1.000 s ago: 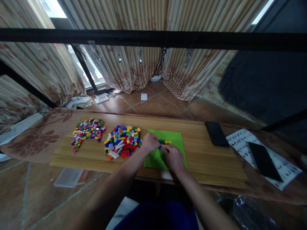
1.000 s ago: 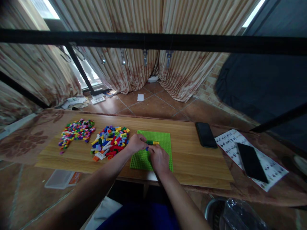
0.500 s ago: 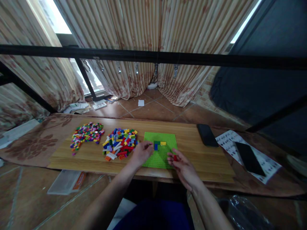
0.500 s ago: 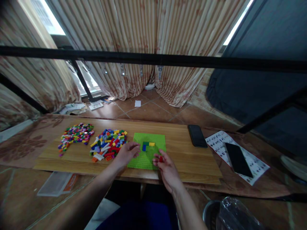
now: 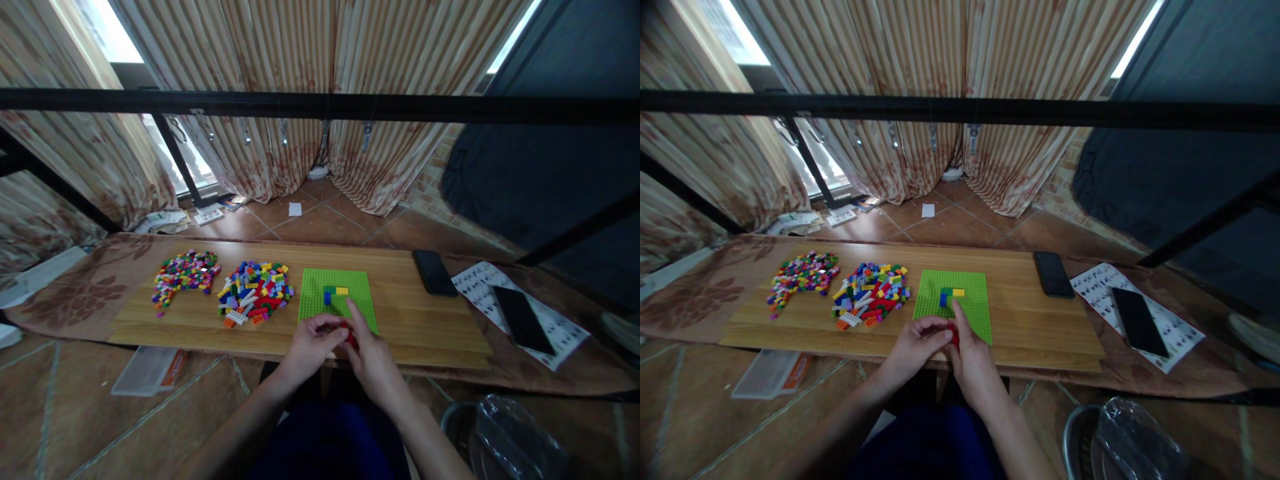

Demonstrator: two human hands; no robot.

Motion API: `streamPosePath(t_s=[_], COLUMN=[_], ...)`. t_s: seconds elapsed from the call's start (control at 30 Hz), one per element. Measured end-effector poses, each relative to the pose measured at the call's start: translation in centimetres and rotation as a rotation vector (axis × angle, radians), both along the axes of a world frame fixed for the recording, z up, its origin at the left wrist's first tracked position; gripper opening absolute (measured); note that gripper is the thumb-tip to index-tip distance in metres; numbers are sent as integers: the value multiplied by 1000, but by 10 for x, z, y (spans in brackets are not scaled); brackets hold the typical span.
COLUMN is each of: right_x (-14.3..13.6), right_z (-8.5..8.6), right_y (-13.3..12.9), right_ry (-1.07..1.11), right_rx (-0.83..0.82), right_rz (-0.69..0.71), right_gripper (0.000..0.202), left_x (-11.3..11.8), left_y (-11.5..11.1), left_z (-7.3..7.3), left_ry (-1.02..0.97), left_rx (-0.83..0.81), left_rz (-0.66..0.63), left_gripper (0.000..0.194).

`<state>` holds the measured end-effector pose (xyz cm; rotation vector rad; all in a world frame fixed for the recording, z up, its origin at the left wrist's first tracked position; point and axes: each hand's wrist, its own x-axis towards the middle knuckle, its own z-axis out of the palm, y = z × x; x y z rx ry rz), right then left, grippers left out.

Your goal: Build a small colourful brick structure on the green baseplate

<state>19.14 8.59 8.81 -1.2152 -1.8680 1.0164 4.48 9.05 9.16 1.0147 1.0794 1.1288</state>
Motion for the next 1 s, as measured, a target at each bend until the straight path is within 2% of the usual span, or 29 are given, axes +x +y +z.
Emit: streamPosePath(t_s=[0.13,0.23,0.3,0.37,0.47,0.73,0.87,1.0], right_x=[0,4,9,14,18,17,20,20], right_z=[0,-3,-5,-7,-10,-20,-30,-41], right_y=[-2,-2,-1,1,3,17,40,72], right_ry=[48,119,95,38,-16,-94,-158,-246], right_rx=[-26,-91,-93,-60,12,134,202,272], right_rz=[28,-51,-126,-165,-135,-13,5,-38], right_gripper=[74,77,68,47,18,17,21,24], left_x=[-1,-3,-5,-5,-4,6,5,-6], left_y=[-1,-2,-2,-2,-3,7,17,28], left_z=[0,-3,-7,-12,-17,-22,-30,-41], left_ry=[31,5,-76,-170,-251,-347,-223,182], left_rx=[-36,-86,-141,-201,-255,-304,-266,-70], left_rz=[7,21,64,104,121,184,211,323], left_gripper=[18,20,23,27,32,36,30,22])
